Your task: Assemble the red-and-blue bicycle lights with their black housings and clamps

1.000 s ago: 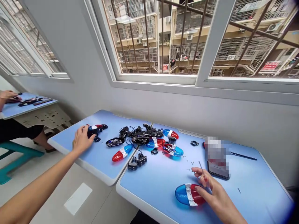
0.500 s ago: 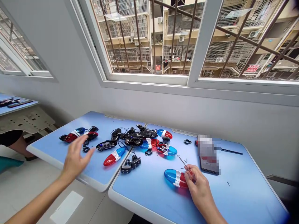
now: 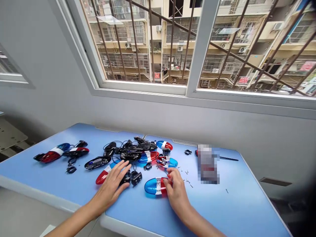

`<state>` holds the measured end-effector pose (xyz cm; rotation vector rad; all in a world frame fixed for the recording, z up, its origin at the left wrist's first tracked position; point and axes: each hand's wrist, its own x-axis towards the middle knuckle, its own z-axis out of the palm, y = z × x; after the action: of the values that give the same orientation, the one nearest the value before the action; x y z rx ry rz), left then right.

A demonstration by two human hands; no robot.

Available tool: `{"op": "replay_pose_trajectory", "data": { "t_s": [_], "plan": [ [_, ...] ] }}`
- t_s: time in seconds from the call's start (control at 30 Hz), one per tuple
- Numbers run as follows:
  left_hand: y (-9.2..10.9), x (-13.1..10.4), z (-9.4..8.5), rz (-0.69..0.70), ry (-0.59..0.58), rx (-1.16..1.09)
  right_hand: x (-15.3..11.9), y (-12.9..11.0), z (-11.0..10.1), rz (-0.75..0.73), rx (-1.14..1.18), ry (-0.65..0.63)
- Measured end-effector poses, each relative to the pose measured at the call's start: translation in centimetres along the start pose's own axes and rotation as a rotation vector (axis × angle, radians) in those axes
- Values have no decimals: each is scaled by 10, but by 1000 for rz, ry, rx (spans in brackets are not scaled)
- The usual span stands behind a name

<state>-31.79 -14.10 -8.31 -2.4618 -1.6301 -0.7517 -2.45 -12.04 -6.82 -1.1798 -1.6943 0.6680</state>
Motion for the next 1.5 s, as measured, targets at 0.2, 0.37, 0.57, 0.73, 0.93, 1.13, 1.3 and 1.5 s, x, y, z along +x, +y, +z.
{"op": "replay_pose_trajectory", "data": {
  "t_s": [0.2, 0.37, 0.57, 0.73, 0.93, 1.13, 1.3, 1.5],
  "plan": [
    [5, 9, -9, 15, 84, -51, -2, -3, -45, -15, 20, 12],
    [45, 57, -38, 174, 215, -151, 14, 16, -128, 82, 36, 336],
    [116, 172, -28, 346, -262, -193, 17, 47, -151, 203, 51, 515],
    [161, 243, 35, 266, -507, -120, 11, 51, -146, 214, 109, 475],
    [170, 268, 91, 138, -576, -139, 10, 42, -149, 228, 166, 416],
    [170, 243, 78, 83, -462, -415, 6, 29, -145, 200, 203, 311],
    [185, 185, 46, 4, -375, -698, 2, 27, -141, 277, 254, 169],
    [204, 129, 36, -169, -246, -976, -4, 19, -129, 370, 305, -165]
  ]
}}
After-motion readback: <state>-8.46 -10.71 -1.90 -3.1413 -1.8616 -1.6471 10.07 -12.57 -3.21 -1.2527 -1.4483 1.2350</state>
